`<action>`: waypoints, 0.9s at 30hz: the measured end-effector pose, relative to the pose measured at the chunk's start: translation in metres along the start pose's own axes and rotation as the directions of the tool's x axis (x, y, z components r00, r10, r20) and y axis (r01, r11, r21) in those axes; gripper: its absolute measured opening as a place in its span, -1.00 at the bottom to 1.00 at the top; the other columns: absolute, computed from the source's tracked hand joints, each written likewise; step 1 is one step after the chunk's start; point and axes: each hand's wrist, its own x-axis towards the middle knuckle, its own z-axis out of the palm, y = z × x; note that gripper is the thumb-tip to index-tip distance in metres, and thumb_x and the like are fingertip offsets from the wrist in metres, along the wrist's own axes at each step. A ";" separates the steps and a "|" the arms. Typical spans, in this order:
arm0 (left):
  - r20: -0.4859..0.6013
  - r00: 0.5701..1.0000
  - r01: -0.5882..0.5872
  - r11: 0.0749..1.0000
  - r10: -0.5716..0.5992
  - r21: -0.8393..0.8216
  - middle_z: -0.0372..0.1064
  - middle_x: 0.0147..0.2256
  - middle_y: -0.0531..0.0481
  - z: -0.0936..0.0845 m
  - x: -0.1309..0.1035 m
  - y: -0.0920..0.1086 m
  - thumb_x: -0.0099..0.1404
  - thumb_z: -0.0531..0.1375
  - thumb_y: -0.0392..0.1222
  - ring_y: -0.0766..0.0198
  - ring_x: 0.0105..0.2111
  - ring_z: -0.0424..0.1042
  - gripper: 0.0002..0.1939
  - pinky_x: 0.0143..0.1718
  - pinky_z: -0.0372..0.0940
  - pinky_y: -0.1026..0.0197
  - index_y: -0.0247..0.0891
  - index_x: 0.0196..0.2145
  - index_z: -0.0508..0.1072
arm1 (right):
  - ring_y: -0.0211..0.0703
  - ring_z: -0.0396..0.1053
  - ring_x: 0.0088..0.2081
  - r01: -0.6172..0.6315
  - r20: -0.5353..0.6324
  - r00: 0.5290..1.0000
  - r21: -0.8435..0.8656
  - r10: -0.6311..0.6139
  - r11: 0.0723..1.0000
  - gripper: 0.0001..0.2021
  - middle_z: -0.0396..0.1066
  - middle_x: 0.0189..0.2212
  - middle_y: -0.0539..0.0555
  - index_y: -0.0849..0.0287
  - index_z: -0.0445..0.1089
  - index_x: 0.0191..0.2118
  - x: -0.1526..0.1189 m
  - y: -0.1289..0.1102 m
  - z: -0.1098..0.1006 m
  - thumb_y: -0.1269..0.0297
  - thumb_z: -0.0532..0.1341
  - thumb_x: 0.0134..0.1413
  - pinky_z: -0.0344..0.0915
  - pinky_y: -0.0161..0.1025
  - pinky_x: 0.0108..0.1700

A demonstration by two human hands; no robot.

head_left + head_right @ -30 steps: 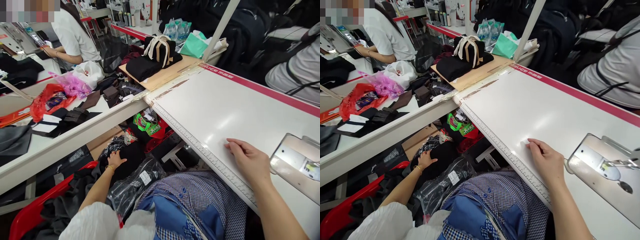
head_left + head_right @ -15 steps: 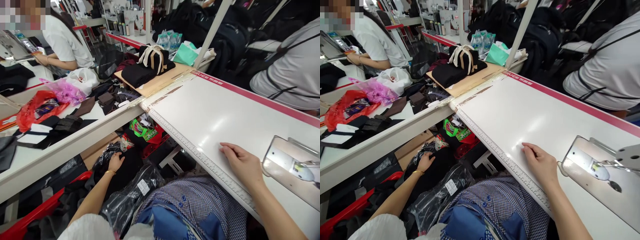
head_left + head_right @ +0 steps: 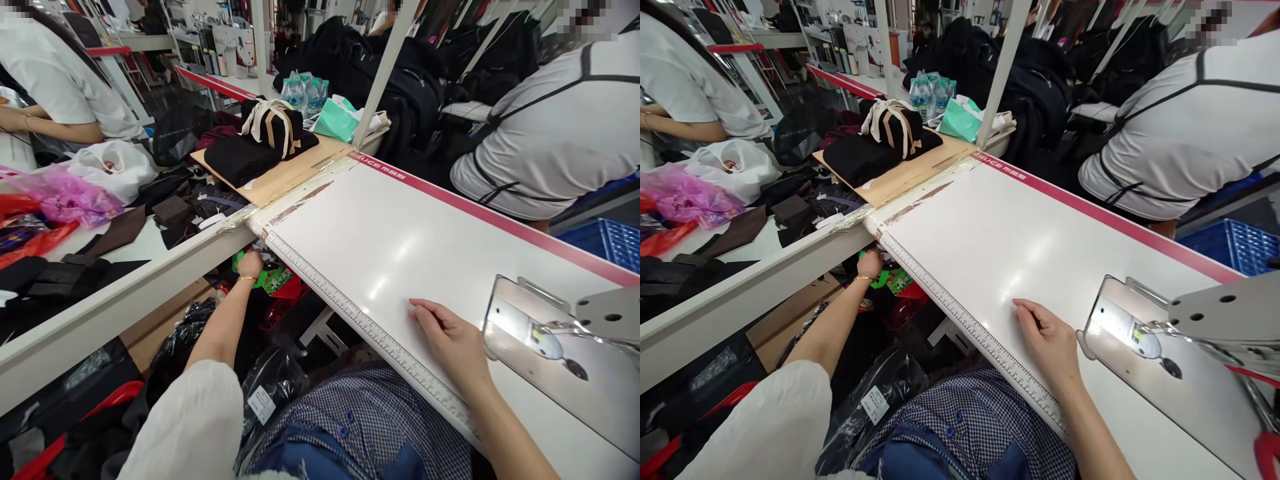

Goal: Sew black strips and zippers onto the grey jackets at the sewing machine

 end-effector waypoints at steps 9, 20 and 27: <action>-0.378 0.924 -0.205 0.914 0.063 -0.349 0.29 -0.11 -0.17 -0.035 -0.157 -0.001 0.29 -0.03 -0.17 0.23 -0.12 0.33 -0.81 -0.11 0.23 0.17 -0.26 -0.18 0.24 | -0.25 0.34 -0.53 0.251 0.011 0.959 0.426 -0.283 0.869 -0.79 0.42 -0.51 0.02 0.11 0.41 -0.26 -0.069 -0.023 0.056 0.15 0.14 0.01 0.28 -0.31 -0.50; 0.009 0.678 -0.657 0.613 0.735 -0.439 0.27 -0.14 -0.19 -0.042 -0.285 0.029 0.14 0.12 -0.33 0.13 -0.08 0.27 -0.80 -0.09 0.26 0.09 -0.26 -0.23 0.32 | -0.24 0.30 -0.33 -0.673 0.707 0.705 0.647 0.048 0.360 -0.61 0.38 -0.29 0.02 0.16 0.28 -0.13 -0.108 -0.044 0.138 0.24 0.27 -0.16 0.21 -0.34 -0.27; 0.383 0.919 0.384 0.441 -0.095 -0.811 0.13 0.03 -0.16 -0.036 -0.293 0.049 0.22 0.09 -0.11 0.24 -0.13 0.30 -0.53 -0.14 0.26 0.18 -0.15 0.06 0.06 | -0.29 0.23 -0.48 -0.758 0.739 0.650 0.617 0.178 0.211 -0.64 0.35 -0.47 -0.04 0.17 0.34 -0.19 -0.123 -0.016 0.130 0.40 0.14 -0.26 0.15 -0.39 -0.42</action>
